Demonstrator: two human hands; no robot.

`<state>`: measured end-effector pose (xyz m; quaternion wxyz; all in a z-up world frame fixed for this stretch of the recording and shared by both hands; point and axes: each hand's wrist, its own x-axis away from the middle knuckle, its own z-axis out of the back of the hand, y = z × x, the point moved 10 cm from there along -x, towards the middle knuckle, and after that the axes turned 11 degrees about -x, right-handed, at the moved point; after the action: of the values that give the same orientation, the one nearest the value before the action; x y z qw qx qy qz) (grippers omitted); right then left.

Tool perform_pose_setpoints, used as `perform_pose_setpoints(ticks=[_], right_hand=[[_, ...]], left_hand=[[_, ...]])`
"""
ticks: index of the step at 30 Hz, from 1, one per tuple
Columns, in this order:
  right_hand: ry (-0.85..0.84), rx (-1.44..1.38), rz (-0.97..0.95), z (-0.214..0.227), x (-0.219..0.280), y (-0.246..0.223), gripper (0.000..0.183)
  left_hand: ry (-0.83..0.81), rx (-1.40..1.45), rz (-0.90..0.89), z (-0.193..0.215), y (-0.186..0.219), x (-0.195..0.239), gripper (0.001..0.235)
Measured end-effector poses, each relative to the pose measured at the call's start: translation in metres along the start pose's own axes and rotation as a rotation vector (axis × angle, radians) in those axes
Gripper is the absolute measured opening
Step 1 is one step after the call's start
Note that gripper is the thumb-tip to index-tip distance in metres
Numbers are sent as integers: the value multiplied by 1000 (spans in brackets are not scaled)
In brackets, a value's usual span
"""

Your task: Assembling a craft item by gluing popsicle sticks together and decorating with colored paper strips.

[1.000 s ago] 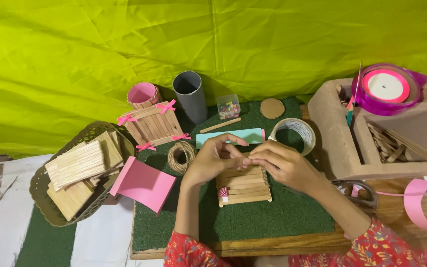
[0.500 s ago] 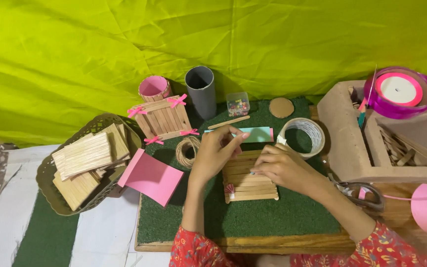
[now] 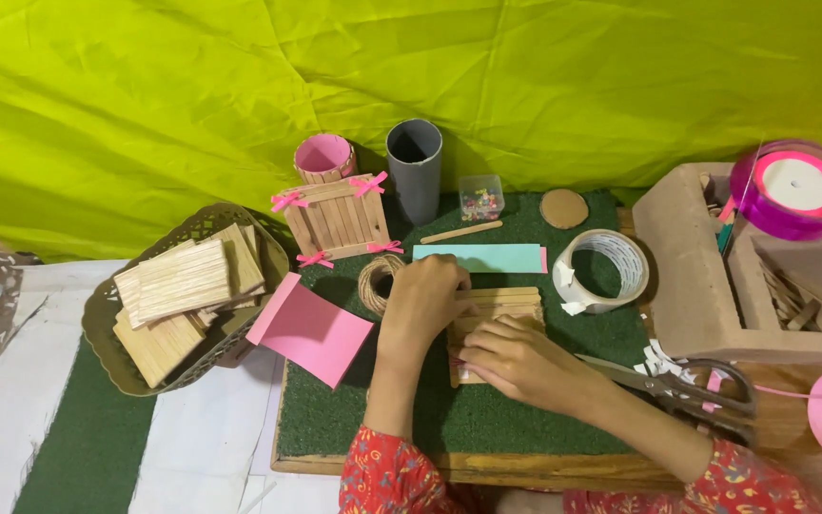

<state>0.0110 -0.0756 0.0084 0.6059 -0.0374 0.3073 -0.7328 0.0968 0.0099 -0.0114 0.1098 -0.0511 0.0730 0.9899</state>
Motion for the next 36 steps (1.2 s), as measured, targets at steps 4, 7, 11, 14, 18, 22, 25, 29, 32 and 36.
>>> perform_pose_setpoints(ticks=[4,7,11,14,18,22,25,29,32,36], right_hand=[[7,6,-16,6,1,0,12],[38,31,-64,22,7,4,10],[99,74,-235,47,26,31,10],[65,53,-292,45,34,44,11],[0,-85,-338,40,32,41,14],[-59,-110,-349,40,34,41,19],[-59,-158,-342,40,34,39,19],[-48,-127,-312,39,35,34,16],[-10,-98,-307,45,40,30,16],[67,-2,-366,60,65,29,13]], left_hand=[[4,-18,-3,-5,-1,-2,16],[-5,-24,-7,-8,3,-4,17],[-24,-43,13,-20,9,-7,4],[-27,5,-2,-13,16,-8,2],[-32,44,-45,-1,21,-5,11],[-13,38,-21,14,22,-3,11],[2,38,-49,14,22,-4,14],[32,22,-60,11,22,-4,17],[47,0,-70,20,27,-3,16],[51,-6,-86,12,26,-6,19]])
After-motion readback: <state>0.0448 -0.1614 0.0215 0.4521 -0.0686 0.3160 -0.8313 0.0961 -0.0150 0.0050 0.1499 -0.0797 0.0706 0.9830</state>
